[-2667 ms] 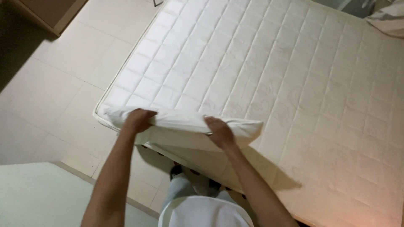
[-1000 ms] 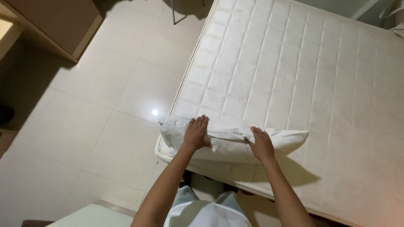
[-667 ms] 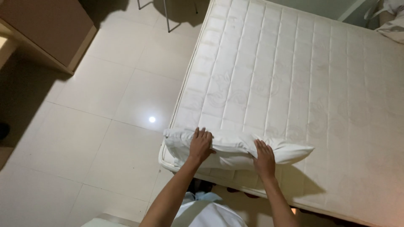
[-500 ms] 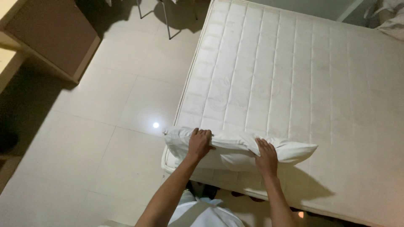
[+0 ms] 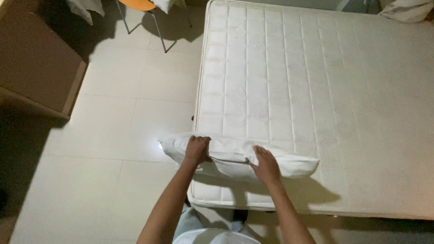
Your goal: The person arranges pillows on a mattress, placing them at the head of the bed and stacking them on a nearby chair. They then spread a white sheet over the mattress, smoothing it out and tucking the edges under the mattress.
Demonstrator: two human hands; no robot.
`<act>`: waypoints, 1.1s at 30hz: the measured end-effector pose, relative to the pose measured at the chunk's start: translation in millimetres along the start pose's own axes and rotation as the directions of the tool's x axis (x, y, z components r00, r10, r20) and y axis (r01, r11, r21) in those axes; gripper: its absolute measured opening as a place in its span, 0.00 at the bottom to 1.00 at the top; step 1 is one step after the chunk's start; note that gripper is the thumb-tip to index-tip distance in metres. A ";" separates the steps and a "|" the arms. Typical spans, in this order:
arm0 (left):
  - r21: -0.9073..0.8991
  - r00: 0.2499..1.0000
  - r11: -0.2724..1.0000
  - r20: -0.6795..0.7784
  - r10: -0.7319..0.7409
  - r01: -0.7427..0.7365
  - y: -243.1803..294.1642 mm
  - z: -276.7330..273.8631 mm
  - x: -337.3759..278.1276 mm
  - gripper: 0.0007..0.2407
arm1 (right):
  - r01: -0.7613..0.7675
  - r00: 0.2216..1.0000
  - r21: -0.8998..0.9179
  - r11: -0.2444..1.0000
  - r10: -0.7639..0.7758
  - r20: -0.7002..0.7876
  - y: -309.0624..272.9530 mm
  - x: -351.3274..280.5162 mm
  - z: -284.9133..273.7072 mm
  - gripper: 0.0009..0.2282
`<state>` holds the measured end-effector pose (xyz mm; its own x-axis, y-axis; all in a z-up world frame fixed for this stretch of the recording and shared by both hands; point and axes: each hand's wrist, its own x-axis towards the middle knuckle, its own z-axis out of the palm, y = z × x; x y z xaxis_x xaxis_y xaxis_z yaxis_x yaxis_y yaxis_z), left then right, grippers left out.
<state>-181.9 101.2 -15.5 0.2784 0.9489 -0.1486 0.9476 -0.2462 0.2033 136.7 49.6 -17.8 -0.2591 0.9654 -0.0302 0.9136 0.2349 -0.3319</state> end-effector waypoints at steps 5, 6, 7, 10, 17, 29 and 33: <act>-0.051 0.979 0.978 -0.020 0.202 -0.203 -25.5 5.0 18.1 0.46 | -0.172 0.985 -0.016 0.985 0.171 -0.035 -19.5 12.2 -9.6 0.34; -0.061 0.960 0.959 -0.065 0.272 -0.275 -24.7 4.7 20.4 0.47 | -0.210 0.976 -0.019 0.978 0.209 -0.057 -16.2 8.4 -10.8 0.34; -0.072 0.955 0.953 -0.055 0.291 -0.294 -19.8 -9.0 17.1 0.47 | -0.234 0.971 -0.024 0.972 0.232 -0.054 -15.1 5.0 -6.5 0.34; -0.013 0.941 0.941 0.007 0.339 -0.339 -19.0 -42.2 14.6 0.51 | -0.225 0.968 -0.099 0.969 0.212 -0.131 -20.7 5.8 8.3 0.34; -0.022 0.939 0.942 0.075 0.336 -0.335 -25.3 3.8 29.3 0.36 | -0.284 0.944 -0.229 0.931 0.230 -0.238 -45.4 -13.7 18.2 0.36; -0.066 0.916 0.914 0.004 0.402 -0.401 -100.2 -78.3 120.4 0.20 | -0.199 0.793 -0.032 0.980 0.141 -0.593 -97.5 60.9 14.8 0.29; -0.022 0.900 0.900 -0.006 0.436 -0.436 -172.8 -91.6 166.4 0.21 | -0.215 0.792 0.051 0.975 0.204 -0.576 -154.2 120.8 33.4 0.29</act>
<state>-313.6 319.7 13.3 0.6624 0.7481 -0.0393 0.7280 -0.6305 0.2694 -45.9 126.2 -1.8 0.1618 0.8775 0.4515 0.9309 0.0162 -0.3650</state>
